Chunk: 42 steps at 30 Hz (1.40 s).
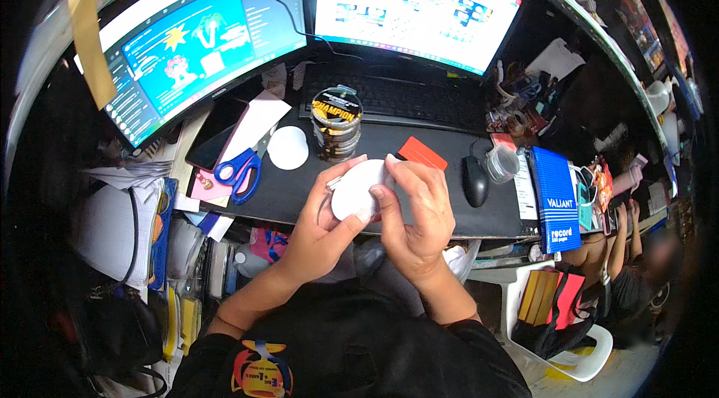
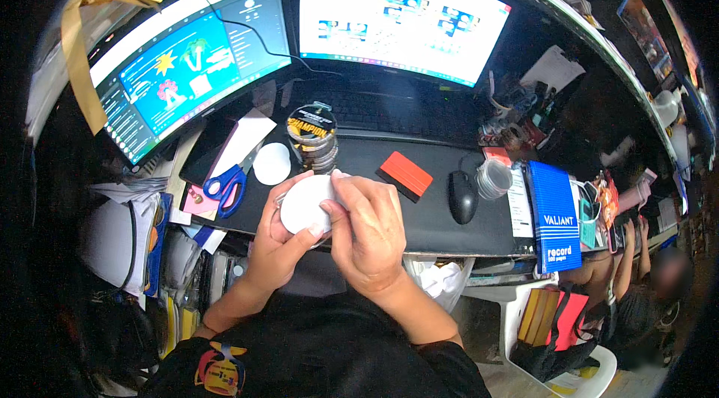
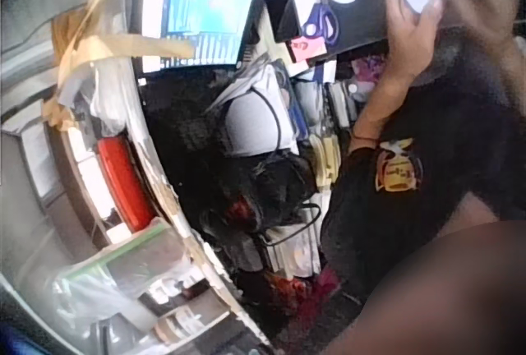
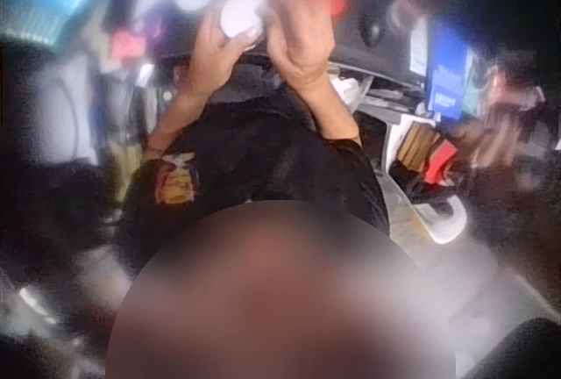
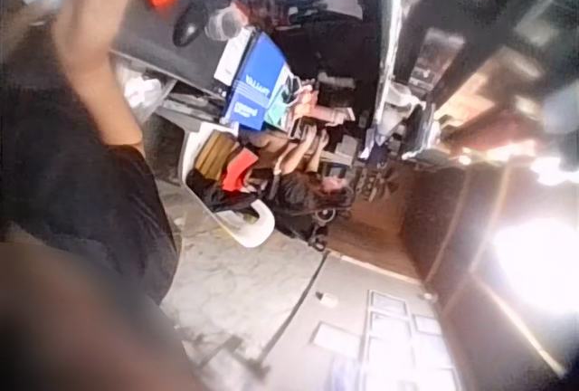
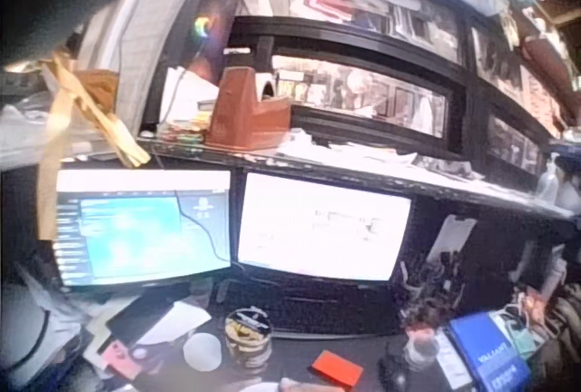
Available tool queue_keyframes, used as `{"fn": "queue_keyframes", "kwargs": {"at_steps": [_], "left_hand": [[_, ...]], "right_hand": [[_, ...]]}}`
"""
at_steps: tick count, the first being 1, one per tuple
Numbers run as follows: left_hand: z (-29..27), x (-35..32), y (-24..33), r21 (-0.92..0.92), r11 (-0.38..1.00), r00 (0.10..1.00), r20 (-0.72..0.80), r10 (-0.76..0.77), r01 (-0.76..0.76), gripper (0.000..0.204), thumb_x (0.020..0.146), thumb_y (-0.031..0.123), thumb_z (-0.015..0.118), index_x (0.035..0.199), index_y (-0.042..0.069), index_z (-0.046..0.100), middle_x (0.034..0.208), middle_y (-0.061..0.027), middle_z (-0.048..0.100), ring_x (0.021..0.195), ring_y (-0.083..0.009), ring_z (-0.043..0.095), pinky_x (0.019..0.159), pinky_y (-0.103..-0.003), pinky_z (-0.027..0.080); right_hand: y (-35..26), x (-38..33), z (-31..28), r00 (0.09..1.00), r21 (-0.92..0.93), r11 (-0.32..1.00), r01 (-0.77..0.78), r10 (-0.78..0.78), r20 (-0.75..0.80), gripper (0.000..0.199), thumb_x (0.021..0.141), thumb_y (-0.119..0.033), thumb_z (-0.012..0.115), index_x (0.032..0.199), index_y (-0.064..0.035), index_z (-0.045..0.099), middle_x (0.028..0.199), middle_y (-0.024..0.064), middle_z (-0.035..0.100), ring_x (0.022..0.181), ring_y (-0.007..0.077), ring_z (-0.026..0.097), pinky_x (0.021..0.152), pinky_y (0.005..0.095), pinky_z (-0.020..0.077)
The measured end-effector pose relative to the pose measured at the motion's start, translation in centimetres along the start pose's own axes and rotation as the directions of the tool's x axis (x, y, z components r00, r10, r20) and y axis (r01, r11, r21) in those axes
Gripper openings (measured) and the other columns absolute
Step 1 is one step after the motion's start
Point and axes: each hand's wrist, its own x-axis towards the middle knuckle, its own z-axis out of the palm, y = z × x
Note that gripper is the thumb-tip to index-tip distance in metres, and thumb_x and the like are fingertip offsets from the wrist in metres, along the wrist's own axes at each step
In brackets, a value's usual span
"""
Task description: The person repeatedly picks up small white circular discs and clear plastic holders from a desk, places the discs into the holders, and stacks the assembled units. The person also briefly uses a computer mouse and handles a stack of packaged items.
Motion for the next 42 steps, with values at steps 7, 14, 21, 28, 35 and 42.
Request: {"fn": "queue_keyframes", "kwargs": {"at_steps": [7,14,21,28,35,42], "left_hand": [[1.4,0.4,-0.2,0.114,0.992,0.999,-0.005,0.053,-0.052,0.06,0.088,-0.001,0.052,0.14,-0.002,0.022,0.139,-0.0168,0.036,0.127,-0.0221,0.041,0.104,-0.034,0.038],[1.9,0.7,0.0,0.13,0.991,1.0,-0.03,0.001,0.003,0.061,0.087,-0.001,0.054,0.14,-0.002,0.025,0.138,-0.0159,0.038,0.125,-0.0208,0.043,0.103,-0.034,0.039],[1.4,1.4,0.0,-0.04,0.998,0.999,0.008,-0.045,0.045,0.064,0.086,0.0,0.057,0.141,0.001,0.024,0.141,-0.0144,0.035,0.119,-0.0189,0.047,0.097,-0.033,0.045],[0.6,2.9,-0.5,-0.102,0.986,0.974,0.198,-0.107,0.129,0.073,0.085,0.015,0.066,0.14,0.005,0.019,0.126,-0.0195,0.048,0.115,-0.0258,0.053,0.093,-0.036,0.047],[1.2,2.3,-1.7,0.213,0.976,0.999,0.01,-0.048,0.045,0.035,0.093,0.016,0.058,0.116,0.005,0.034,0.105,-0.0099,0.051,0.101,-0.0142,0.052,0.089,-0.029,0.043],[1.2,2.8,-2.0,0.038,0.997,0.995,-0.077,-0.071,0.074,0.028,0.093,0.016,0.058,0.11,0.005,0.039,0.097,-0.0057,0.05,0.081,-0.0059,0.055,0.058,-0.017,0.049]], "right_hand": [[1.0,-0.4,-0.3,0.996,-0.013,0.997,0.071,-0.072,-0.059,0.039,0.073,0.004,0.069,0.111,0.0032,0.061,0.101,0.016,0.063,0.084,0.0273,0.059,0.073,0.0351,0.0467],[1.5,-0.7,-1.1,0.993,-0.054,0.994,0.094,-0.098,-0.071,0.043,0.068,0.003,0.071,0.11,0.0028,0.062,0.103,0.0158,0.063,0.087,0.0271,0.06,0.074,0.0359,0.0464],[3.1,-1.0,-2.2,0.963,0.017,0.963,0.269,-0.269,0.032,0.04,0.062,0.002,0.069,0.1,-0.0022,0.058,0.111,0.016,0.062,0.095,0.0307,0.06,0.075,0.0386,0.0438],[3.2,-1.5,-2.7,0.955,0.413,0.882,-0.226,0.118,0.271,0.034,0.075,0.007,0.066,0.1,-0.0024,0.044,0.088,0.0126,0.057,0.09,0.0317,0.061,0.073,0.0358,0.0463],[2.9,-1.3,-2.9,0.939,0.256,0.924,-0.284,0.213,0.271,0.048,0.075,0.003,0.069,0.115,0.0006,0.044,0.098,0.014,0.055,0.079,0.0307,0.06,0.075,0.0372,0.0492],[3.5,-2.5,-2.8,0.747,0.493,0.567,-0.66,0.561,0.357,0.026,0.078,-0.003,0.073,0.1,0.0007,0.061,0.083,0.003,0.062,0.068,0.0071,0.054,0.061,0.021,0.0447]]}}
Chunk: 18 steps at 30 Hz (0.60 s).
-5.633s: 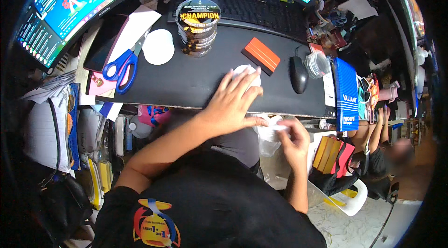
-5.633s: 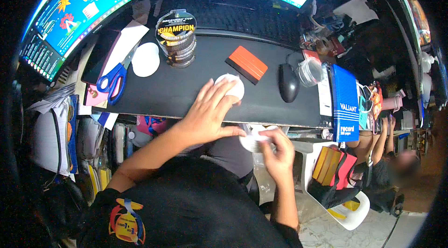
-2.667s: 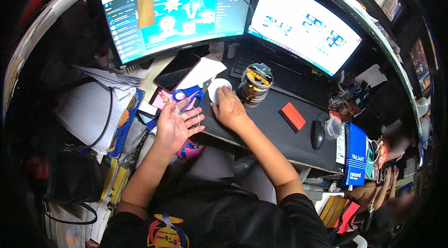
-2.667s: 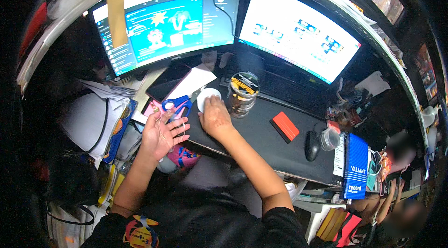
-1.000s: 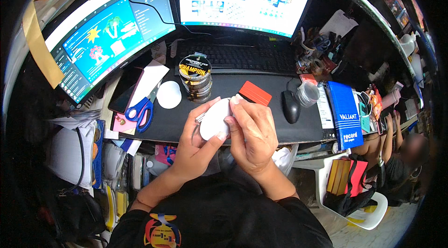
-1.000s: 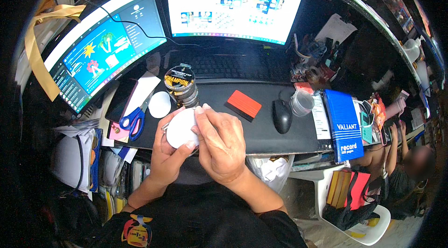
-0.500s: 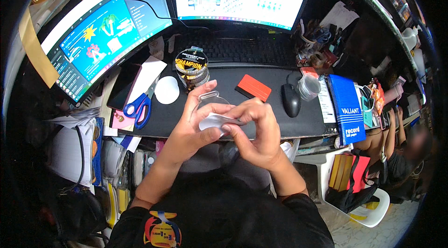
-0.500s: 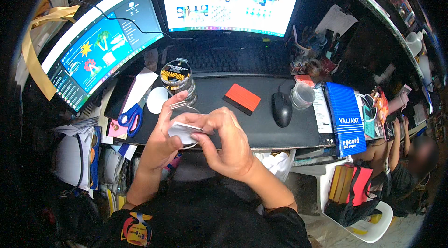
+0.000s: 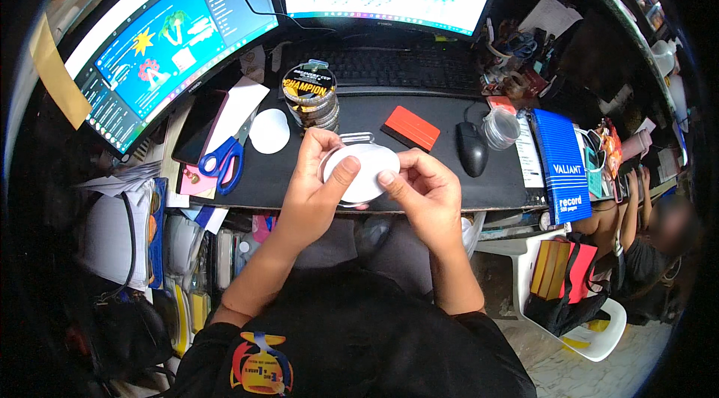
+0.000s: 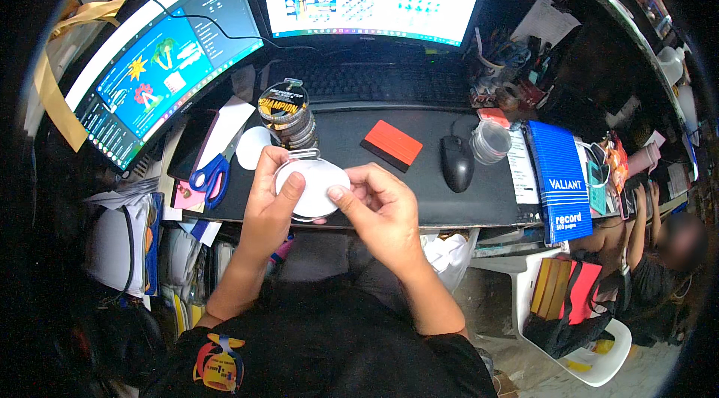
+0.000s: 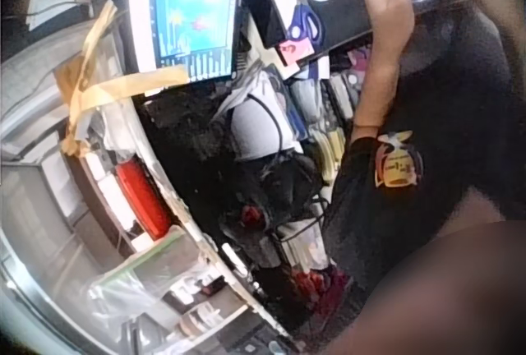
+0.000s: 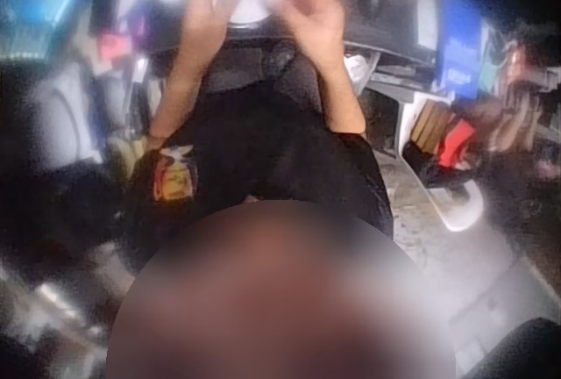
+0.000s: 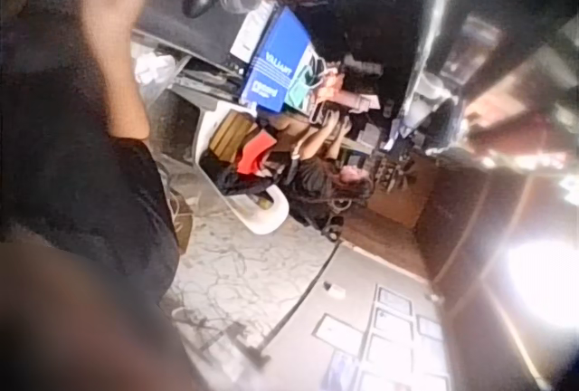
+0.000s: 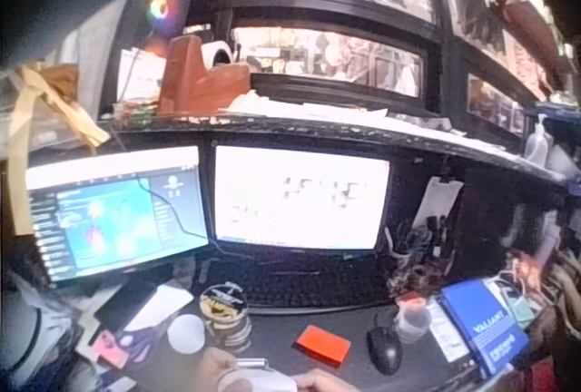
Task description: The person repeatedly picks up small white circular discs and clear plastic holders from a desk, places the discs into the holders, and stacks the assembled units. The person also briefly uses a computer mouse and handles a stack of packaged items.
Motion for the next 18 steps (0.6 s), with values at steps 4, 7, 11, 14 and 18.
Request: {"fn": "queue_keyframes", "kwargs": {"at_steps": [4,7,11,14,18], "left_hand": [[-0.1,0.0,0.9,0.14,0.99,0.998,-0.06,0.006,0.002,0.028,0.091,0.012,0.061,0.111,0.001,0.045,0.096,-0.0074,0.056,0.078,-0.0049,0.058,0.05,-0.015,0.049],[0.0,-0.1,1.4,0.196,0.98,0.991,-0.125,0.054,-0.029,0.027,0.089,0.008,0.062,0.111,-0.004,0.053,0.093,-0.011,0.064,0.077,-0.0069,0.062,0.05,-0.016,0.05],[0.3,-0.2,1.6,0.205,0.979,0.988,-0.151,0.04,-0.008,0.028,0.089,0.007,0.062,0.113,-0.004,0.054,0.096,-0.0121,0.065,0.079,-0.0082,0.063,0.052,-0.016,0.051],[0.5,-0.4,1.9,0.209,0.978,0.988,-0.152,0.02,0.012,0.03,0.089,0.007,0.062,0.115,-0.004,0.054,0.099,-0.0129,0.065,0.082,-0.0095,0.064,0.054,-0.017,0.052],[0.4,-0.6,2.2,0.204,0.978,0.989,-0.148,-0.006,0.036,0.032,0.089,0.006,0.059,0.118,-0.006,0.052,0.104,-0.0156,0.064,0.084,-0.0125,0.065,0.057,-0.019,0.056]], "right_hand": [[0.4,-0.2,-0.4,0.988,0.283,0.948,-0.148,0.152,0.007,0.014,0.082,-0.003,0.07,0.093,-0.0002,0.062,0.073,0.0031,0.063,0.058,0.0053,0.056,0.051,0.0162,0.0438],[0.3,-0.2,-0.7,0.985,0.221,0.961,-0.165,0.171,-0.005,0.017,0.082,-0.004,0.069,0.096,0.0031,0.062,0.074,0.0054,0.064,0.055,0.0081,0.058,0.047,0.019,0.0446],[0.3,-0.2,-0.4,0.989,0.317,0.941,-0.115,0.138,-0.051,0.02,0.084,-0.009,0.069,0.099,0.0043,0.064,0.074,0.0063,0.065,0.055,0.0066,0.057,0.046,0.0177,0.0431],[0.4,-0.2,-0.1,0.989,0.309,0.947,-0.083,0.117,-0.095,0.018,0.084,-0.008,0.069,0.097,0.0046,0.065,0.074,0.0069,0.065,0.055,0.0065,0.057,0.046,0.0178,0.0431],[0.5,-0.3,0.1,0.985,0.237,0.969,-0.072,0.106,-0.132,0.018,0.082,-0.003,0.07,0.097,0.0048,0.064,0.077,0.0079,0.065,0.058,0.0083,0.058,0.049,0.019,0.0451]]}}
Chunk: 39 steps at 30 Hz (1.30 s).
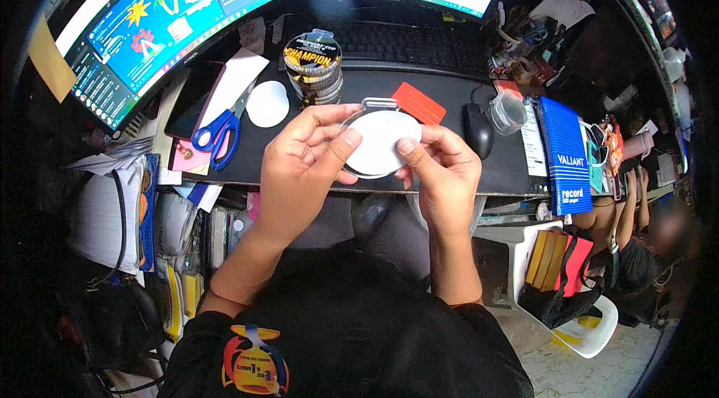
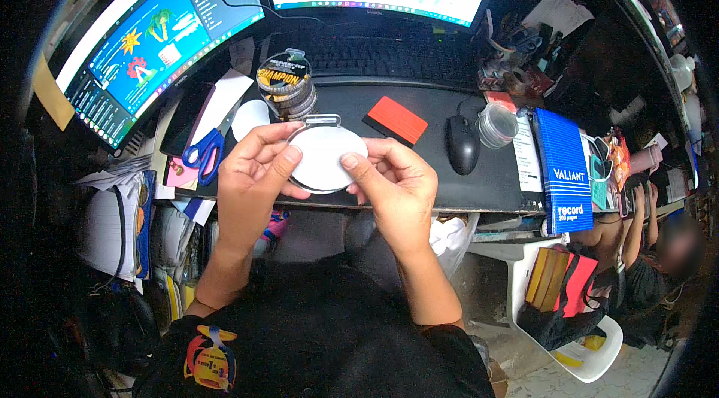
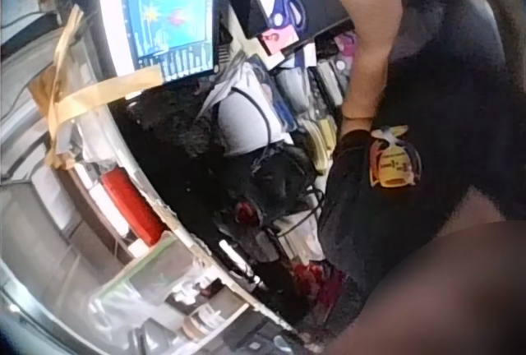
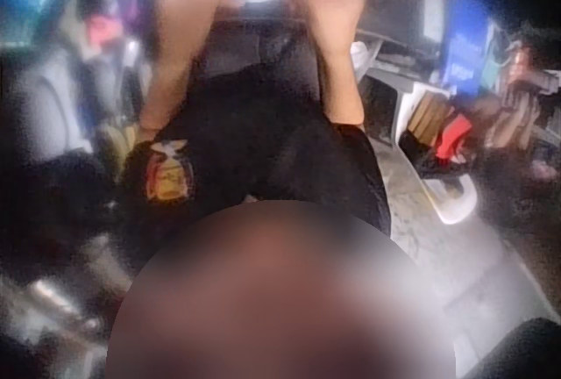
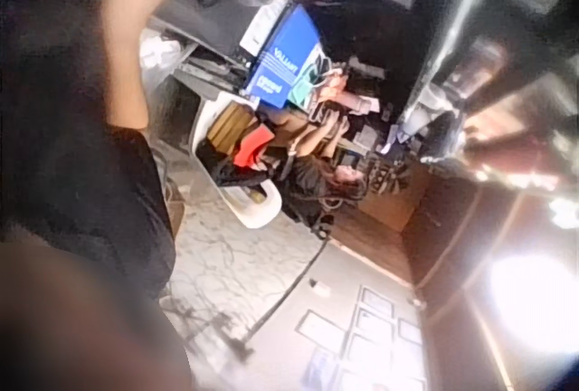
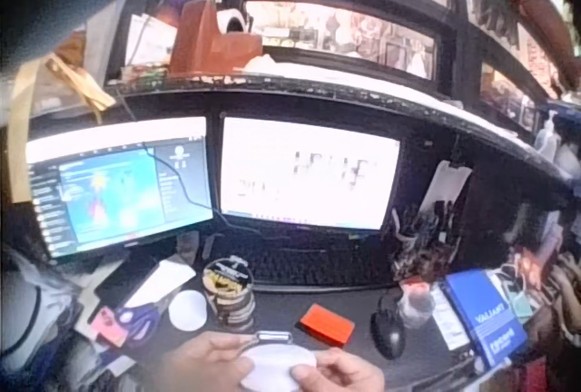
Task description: The person repeatedly picks up small white circular discs and clear plastic holders from a desk, places the discs into the holders, and stacks the assembled units. The person also briefly uses a computer mouse and handles a stack of packaged items.
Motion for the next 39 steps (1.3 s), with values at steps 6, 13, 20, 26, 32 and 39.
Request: {"fn": "queue_keyframes", "kwargs": {"at_steps": [6,13,20,26,32,39], "left_hand": [[-0.26,0.18,-0.19,0.01,1.0,0.999,0.025,0.028,-0.029,0.033,0.09,0.006,0.057,0.121,-0.006,0.05,0.109,-0.0176,0.062,0.086,-0.0142,0.065,0.058,-0.021,0.058],[-0.52,0.3,-0.35,0.028,0.999,1.0,0.021,0.015,-0.015,0.033,0.092,0.006,0.055,0.121,-0.007,0.049,0.108,-0.0182,0.063,0.085,-0.0155,0.066,0.058,-0.021,0.059],[-0.71,0.35,-0.35,-0.008,0.999,0.998,0.055,0.035,-0.035,0.034,0.092,0.009,0.057,0.123,-0.005,0.05,0.111,-0.0158,0.062,0.09,-0.013,0.064,0.061,-0.019,0.056],[-0.88,0.37,-0.41,0.009,1.0,0.998,0.054,0.028,-0.028,0.034,0.093,0.011,0.056,0.122,-0.005,0.051,0.113,-0.0155,0.063,0.091,-0.0134,0.065,0.062,-0.02,0.056],[-0.89,0.13,-0.4,0.052,0.997,0.997,0.052,0.061,-0.064,0.033,0.093,0.01,0.054,0.122,-0.005,0.051,0.113,-0.0161,0.063,0.091,-0.014,0.065,0.063,-0.02,0.056],[-0.82,0.1,-0.49,0.072,0.988,0.989,0.057,0.135,-0.139,0.031,0.093,0.006,0.051,0.121,-0.009,0.049,0.113,-0.0194,0.061,0.087,-0.0166,0.066,0.06,-0.022,0.058]], "right_hand": [[0.54,0.0,0.73,0.994,0.02,0.994,0.112,-0.112,0.01,0.028,0.077,0.004,0.072,0.103,0.0049,0.063,0.092,0.0082,0.066,0.078,0.0094,0.061,0.071,0.0216,0.0504],[0.14,0.09,0.36,0.999,0.02,0.999,0.044,-0.044,0.021,0.025,0.08,-0.001,0.071,0.104,0.0041,0.064,0.087,0.0061,0.067,0.072,0.0072,0.06,0.064,0.0187,0.0482],[0.19,0.01,0.66,0.991,-0.132,0.985,0.108,-0.117,-0.059,0.02,0.083,-0.008,0.07,0.099,0.0036,0.066,0.078,0.0065,0.065,0.059,0.008,0.058,0.05,0.0173,0.0432],[0.13,-0.1,0.9,0.986,-0.124,0.981,0.151,-0.159,-0.058,0.018,0.082,-0.007,0.071,0.097,0.0012,0.068,0.078,0.0036,0.066,0.06,0.0041,0.056,0.05,0.0151,0.0418],[-0.24,-0.3,0.91,0.987,-0.122,0.983,0.138,-0.147,-0.066,0.017,0.081,-0.006,0.072,0.096,0.0007,0.069,0.077,0.0037,0.066,0.059,0.0041,0.056,0.05,0.0151,0.0414],[-0.3,-0.36,0.93,0.983,-0.114,0.98,0.162,-0.171,-0.073,0.016,0.081,-0.006,0.072,0.096,0.0015,0.069,0.077,0.0043,0.066,0.058,0.0047,0.057,0.048,0.0155,0.0411]]}}
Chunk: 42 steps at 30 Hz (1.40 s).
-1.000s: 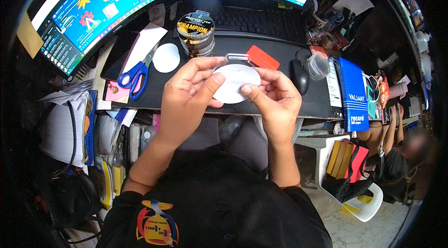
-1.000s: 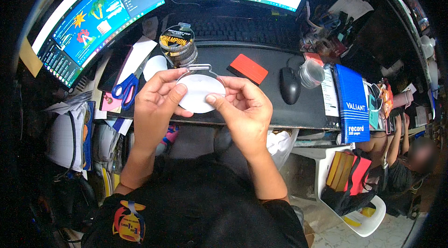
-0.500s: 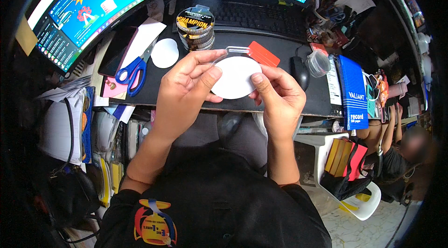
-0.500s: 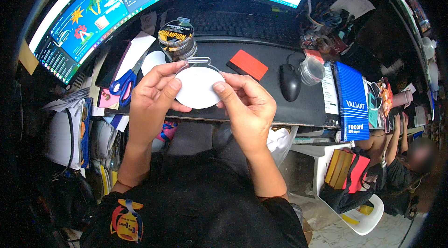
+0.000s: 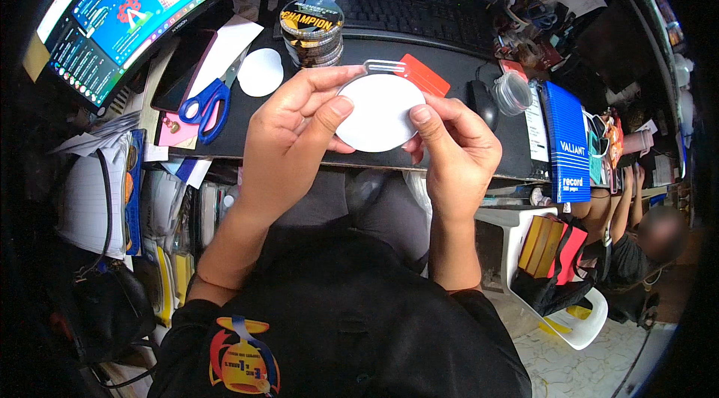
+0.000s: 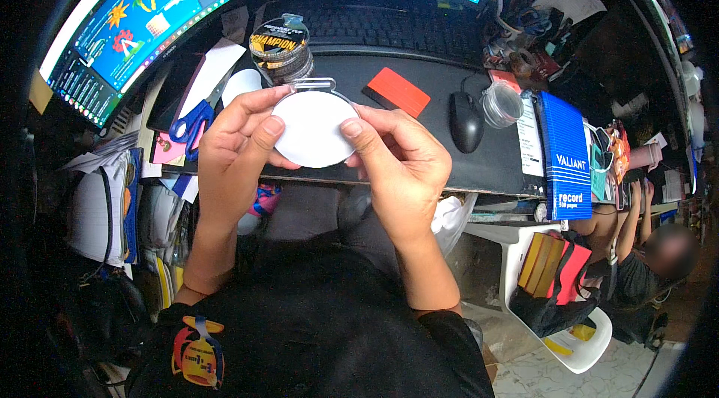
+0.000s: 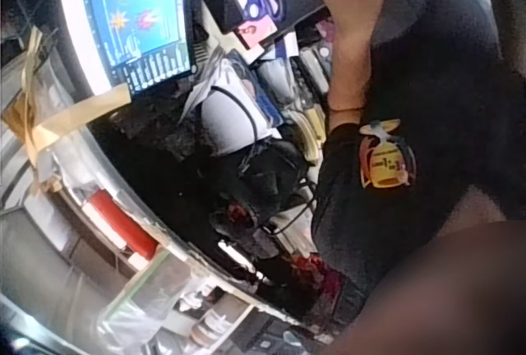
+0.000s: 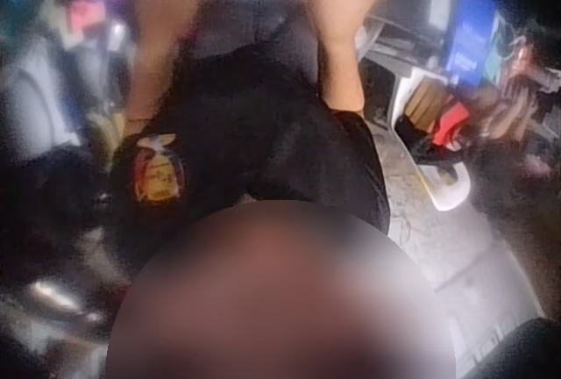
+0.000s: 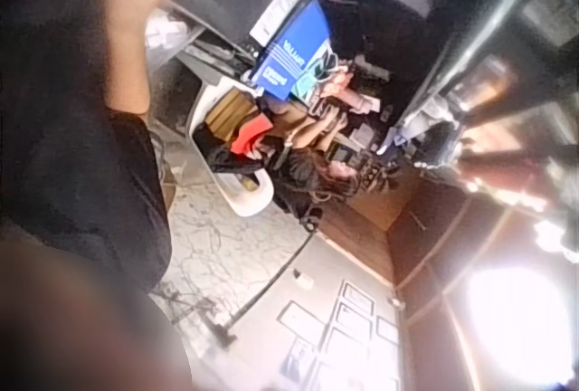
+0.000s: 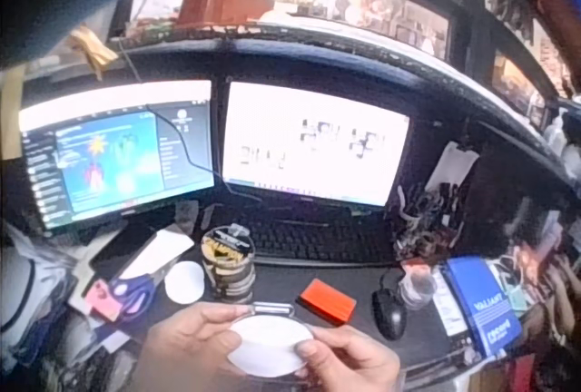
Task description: The person repeatedly picks up small white circular discs and clear plastic holders from a desk, places the discs into the holders, and stacks the assembled units. The person also briefly uses a computer mouse and handles a stack of packaged items.
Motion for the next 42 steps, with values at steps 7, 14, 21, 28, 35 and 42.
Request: {"fn": "queue_keyframes", "kwargs": {"at_steps": [7,14,21,28,35,42], "left_hand": [[-0.2,-0.16,0.08,-0.014,1.0,1.0,0.022,0.01,-0.01,0.032,0.094,0.01,0.052,0.122,-0.006,0.051,0.112,-0.0179,0.063,0.091,-0.015,0.066,0.064,-0.02,0.056],[-0.38,-0.01,0.11,0.023,1.0,1.0,0.021,0.021,-0.022,0.032,0.094,0.012,0.053,0.121,-0.006,0.053,0.107,-0.0188,0.065,0.086,-0.0157,0.067,0.061,-0.02,0.056],[-0.61,0.23,0.04,0.009,1.0,0.999,0.042,0.011,-0.011,0.032,0.094,0.011,0.053,0.121,-0.006,0.053,0.108,-0.0198,0.065,0.086,-0.0176,0.068,0.059,-0.021,0.057],[-0.71,0.56,-0.05,-0.027,1.0,0.998,0.06,-0.008,0.01,0.033,0.094,0.01,0.052,0.121,-0.007,0.052,0.108,-0.0208,0.064,0.087,-0.0186,0.068,0.059,-0.021,0.057],[-0.67,0.68,-0.03,-0.055,0.998,0.998,0.067,-0.021,0.025,0.033,0.094,0.01,0.052,0.122,-0.008,0.051,0.111,-0.0207,0.063,0.089,-0.0195,0.068,0.06,-0.022,0.058],[-0.63,0.55,0.21,-0.047,0.999,0.997,0.076,-0.014,0.018,0.033,0.094,0.011,0.052,0.122,-0.007,0.052,0.11,-0.0199,0.063,0.088,-0.0179,0.068,0.06,-0.021,0.057]], "right_hand": [[0.02,-0.01,0.05,0.999,-0.022,0.999,0.043,-0.043,0.004,0.017,0.083,-0.006,0.07,0.096,0.0035,0.067,0.076,0.008,0.065,0.055,0.0085,0.057,0.045,0.0178,0.0421],[-0.22,-0.01,0.02,1.0,-0.014,1.0,0.023,-0.023,0.015,0.018,0.084,-0.006,0.069,0.097,0.0055,0.067,0.076,0.0104,0.065,0.054,0.01,0.057,0.043,0.0189,0.0419],[-0.35,0.09,0.01,0.999,0.026,0.999,0.018,-0.019,0.039,0.018,0.084,-0.006,0.069,0.097,0.0054,0.067,0.076,0.0092,0.065,0.054,0.0087,0.057,0.044,0.0182,0.042],[-0.45,0.18,-0.1,0.998,0.054,0.998,-0.031,0.029,0.049,0.018,0.083,-0.006,0.07,0.098,0.0041,0.067,0.075,0.0067,0.066,0.056,0.0058,0.057,0.046,0.0162,0.0425],[-0.26,0.3,-0.15,0.998,0.092,0.995,-0.036,0.032,0.051,0.019,0.083,-0.006,0.07,0.098,0.004,0.067,0.076,0.0079,0.066,0.056,0.0067,0.058,0.046,0.0171,0.0434],[-0.16,0.26,-0.13,0.999,0.078,0.997,0.027,-0.031,0.043,0.02,0.084,-0.006,0.068,0.099,0.0069,0.066,0.076,0.012,0.065,0.052,0.0114,0.057,0.041,0.0196,0.0429]]}}
